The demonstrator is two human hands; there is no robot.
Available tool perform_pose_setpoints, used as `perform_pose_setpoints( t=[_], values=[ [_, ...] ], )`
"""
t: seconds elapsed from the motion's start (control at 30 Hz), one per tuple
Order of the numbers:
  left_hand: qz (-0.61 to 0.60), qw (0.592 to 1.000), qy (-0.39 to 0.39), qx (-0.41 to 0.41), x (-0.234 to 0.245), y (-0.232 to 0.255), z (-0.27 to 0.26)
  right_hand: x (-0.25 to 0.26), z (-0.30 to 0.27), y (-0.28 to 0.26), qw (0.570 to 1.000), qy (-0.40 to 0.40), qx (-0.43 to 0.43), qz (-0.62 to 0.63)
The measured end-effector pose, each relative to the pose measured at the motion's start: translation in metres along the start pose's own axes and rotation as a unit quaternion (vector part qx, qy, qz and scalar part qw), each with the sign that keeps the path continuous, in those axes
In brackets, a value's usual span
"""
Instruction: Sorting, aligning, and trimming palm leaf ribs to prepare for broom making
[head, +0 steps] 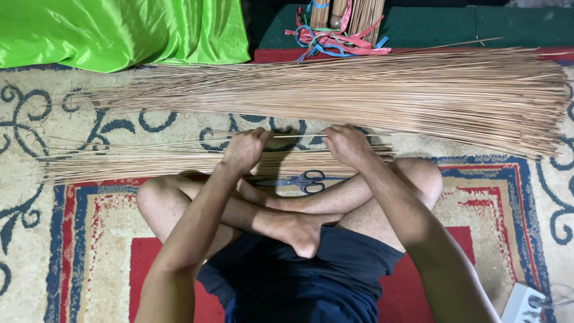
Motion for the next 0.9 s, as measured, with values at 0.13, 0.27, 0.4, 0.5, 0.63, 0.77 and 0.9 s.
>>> perform_pose_setpoints(
  t=[0.13,0.27,0.4,0.5,0.63,0.77,0.9],
  values=[
    [0.014,1.000,0.004,0.016,-0.026,-0.037,-0.016,0.005,-0.020,0.021,0.999,0.007,-0.005,0.031],
    [-0.024,0.999,-0.033,0.021,-0.008,-0.012,-0.009,-0.015,-0.006,0.017,0.999,0.027,0.021,0.014],
    [-0.035,0.999,-0.023,0.007,-0.018,0.010,0.012,-0.009,0.006,-0.013,0.997,0.047,0.050,0.021],
    [-0.046,0.998,-0.033,0.011,-0.011,0.010,0.010,-0.016,0.005,-0.007,0.998,0.052,0.046,0.006],
    [0.024,0.999,0.003,0.032,-0.030,-0.014,-0.006,-0.006,-0.012,0.007,0.999,0.038,0.031,0.002],
    [0.039,0.999,0.013,0.009,-0.025,-0.009,-0.005,-0.022,-0.005,0.007,0.998,0.047,0.013,-0.045],
    [0.002,1.000,0.005,-0.008,-0.026,0.005,0.009,-0.010,0.005,-0.013,0.998,0.039,0.035,-0.018]
  ],
)
Point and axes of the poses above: each hand's wrist, its own z-axis towards the middle knuckle, its own x-axis out of the back of the hand, y = z × x, the point moved 4 cm from there along z, towards the middle knuckle, and after that the axes turned 13 degrees about -y, right-handed, at the moved point
